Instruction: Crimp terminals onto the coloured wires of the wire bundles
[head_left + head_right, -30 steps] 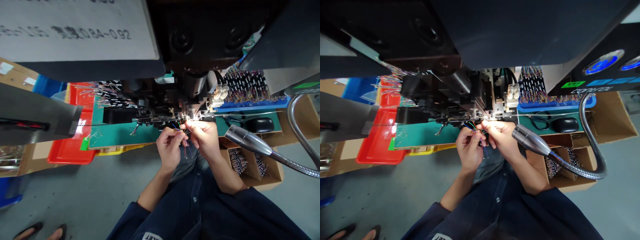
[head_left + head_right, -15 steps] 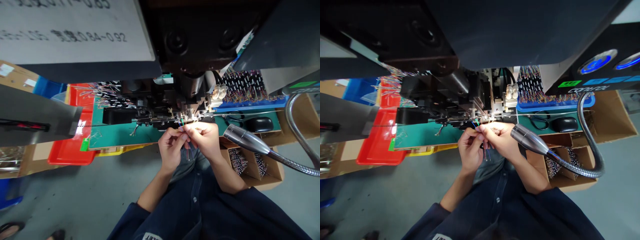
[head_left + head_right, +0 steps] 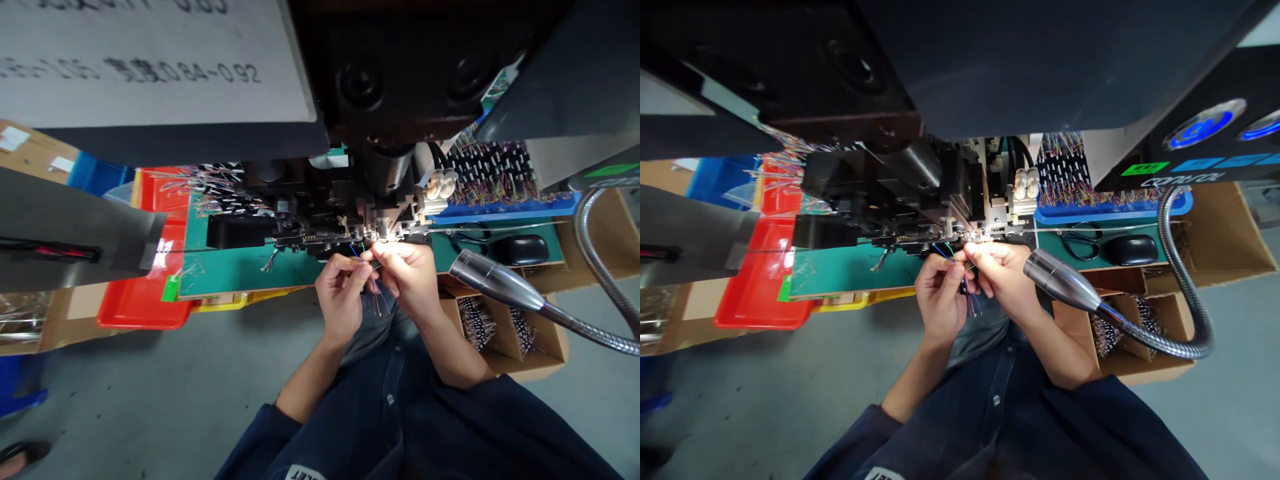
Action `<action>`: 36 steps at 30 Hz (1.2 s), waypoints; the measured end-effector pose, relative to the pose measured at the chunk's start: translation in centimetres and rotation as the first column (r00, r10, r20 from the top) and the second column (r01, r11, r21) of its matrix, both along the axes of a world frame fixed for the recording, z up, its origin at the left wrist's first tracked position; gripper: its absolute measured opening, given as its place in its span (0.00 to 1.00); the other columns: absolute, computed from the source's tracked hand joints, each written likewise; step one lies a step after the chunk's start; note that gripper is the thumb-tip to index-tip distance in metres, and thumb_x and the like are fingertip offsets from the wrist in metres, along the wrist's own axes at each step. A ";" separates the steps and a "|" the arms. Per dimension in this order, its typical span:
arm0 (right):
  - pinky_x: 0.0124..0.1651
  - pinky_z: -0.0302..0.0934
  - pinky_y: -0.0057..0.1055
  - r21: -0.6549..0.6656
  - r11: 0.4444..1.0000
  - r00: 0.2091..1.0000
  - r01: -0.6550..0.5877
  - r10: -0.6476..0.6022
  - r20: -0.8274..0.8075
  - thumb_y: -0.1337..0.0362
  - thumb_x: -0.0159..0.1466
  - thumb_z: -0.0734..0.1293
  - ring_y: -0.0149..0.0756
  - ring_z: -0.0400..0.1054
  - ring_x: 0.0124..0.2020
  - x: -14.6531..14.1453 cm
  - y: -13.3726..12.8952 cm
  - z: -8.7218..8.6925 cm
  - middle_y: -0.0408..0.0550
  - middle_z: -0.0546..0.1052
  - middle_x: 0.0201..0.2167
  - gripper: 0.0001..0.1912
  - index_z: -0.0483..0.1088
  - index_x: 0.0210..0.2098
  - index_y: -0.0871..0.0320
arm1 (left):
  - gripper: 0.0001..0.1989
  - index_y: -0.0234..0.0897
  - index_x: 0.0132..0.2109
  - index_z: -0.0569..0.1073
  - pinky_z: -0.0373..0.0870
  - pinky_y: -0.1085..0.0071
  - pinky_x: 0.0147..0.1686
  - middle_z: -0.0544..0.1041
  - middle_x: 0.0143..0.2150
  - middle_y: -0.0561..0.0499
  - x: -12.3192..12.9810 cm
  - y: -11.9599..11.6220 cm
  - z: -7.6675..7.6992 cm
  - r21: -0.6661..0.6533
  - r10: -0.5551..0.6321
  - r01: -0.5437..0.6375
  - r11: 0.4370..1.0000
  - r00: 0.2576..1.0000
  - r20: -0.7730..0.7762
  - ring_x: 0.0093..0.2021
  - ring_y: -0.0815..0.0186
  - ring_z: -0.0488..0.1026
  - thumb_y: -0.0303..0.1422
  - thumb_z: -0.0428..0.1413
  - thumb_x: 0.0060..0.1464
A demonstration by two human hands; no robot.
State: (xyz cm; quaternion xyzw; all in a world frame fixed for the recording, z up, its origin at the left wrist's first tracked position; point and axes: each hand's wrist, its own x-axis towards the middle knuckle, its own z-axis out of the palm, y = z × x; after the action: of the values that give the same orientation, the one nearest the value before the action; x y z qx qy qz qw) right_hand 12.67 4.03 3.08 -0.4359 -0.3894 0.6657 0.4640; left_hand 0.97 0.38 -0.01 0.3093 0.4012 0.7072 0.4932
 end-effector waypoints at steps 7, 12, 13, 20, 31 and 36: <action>0.19 0.62 0.29 0.040 0.999 1.000 0.001 -0.002 0.029 0.43 0.74 0.79 0.28 0.57 0.14 0.1 -0.1 0.3 0.37 0.71 0.15 0.22 0.88 0.36 0.55 | 0.19 0.40 0.38 0.77 0.75 0.77 0.24 0.81 0.29 0.57 -0.2 -0.1 -0.4 -0.045 -0.003 0.001 0.999 1.000 -0.029 0.22 0.72 0.76 0.44 0.77 0.67; 0.20 0.63 0.30 0.095 0.995 0.997 -0.038 0.031 0.074 0.47 0.72 0.81 0.31 0.63 0.16 0.4 0.0 1.1 0.39 0.72 0.17 0.17 0.89 0.40 0.55 | 0.16 0.41 0.40 0.79 0.78 0.74 0.24 0.79 0.29 0.58 -0.3 -0.5 -1.2 -0.026 -0.052 0.051 0.998 0.998 -0.033 0.22 0.69 0.77 0.43 0.75 0.69; 0.20 0.63 0.30 0.096 0.995 0.996 -0.041 0.034 0.077 0.47 0.72 0.81 0.31 0.63 0.16 0.4 0.0 1.2 0.39 0.72 0.17 0.17 0.89 0.40 0.55 | 0.15 0.41 0.41 0.80 0.78 0.74 0.24 0.79 0.29 0.57 -0.3 -0.5 -1.3 -0.026 -0.060 0.059 0.998 0.997 -0.037 0.22 0.69 0.77 0.42 0.75 0.69; 0.19 0.62 0.30 0.042 0.999 0.998 -0.011 0.008 0.057 0.42 0.73 0.79 0.29 0.57 0.15 0.3 0.0 0.5 0.42 0.76 0.19 0.23 0.89 0.38 0.57 | 0.18 0.40 0.38 0.79 0.76 0.77 0.25 0.80 0.29 0.57 -0.3 -0.3 -0.7 -0.033 -0.009 0.007 0.999 0.999 -0.034 0.22 0.73 0.74 0.43 0.77 0.67; 0.19 0.59 0.29 0.002 1.000 1.000 0.016 -0.016 -0.010 0.46 0.73 0.80 0.26 0.52 0.13 0.0 0.0 0.7 0.37 0.70 0.14 0.21 0.88 0.33 0.56 | 0.19 0.40 0.37 0.78 0.77 0.78 0.25 0.82 0.29 0.55 -0.2 0.1 -0.1 -0.017 0.005 -0.006 1.000 0.999 -0.036 0.23 0.72 0.78 0.44 0.77 0.66; 0.19 0.59 0.30 0.019 0.999 0.999 0.028 -0.029 0.041 0.46 0.73 0.80 0.27 0.53 0.13 -0.1 -0.1 1.0 0.37 0.70 0.14 0.21 0.87 0.33 0.55 | 0.19 0.39 0.37 0.78 0.78 0.77 0.25 0.82 0.29 0.56 -0.3 -0.1 -0.1 -0.046 0.009 -0.011 0.999 0.998 -0.062 0.23 0.72 0.78 0.43 0.77 0.66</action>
State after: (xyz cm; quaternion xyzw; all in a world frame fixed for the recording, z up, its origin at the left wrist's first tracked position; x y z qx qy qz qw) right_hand 12.60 3.97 4.04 -0.4506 -0.3987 0.6462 0.4695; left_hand 0.63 0.32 -0.10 0.3176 0.4341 0.6903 0.4840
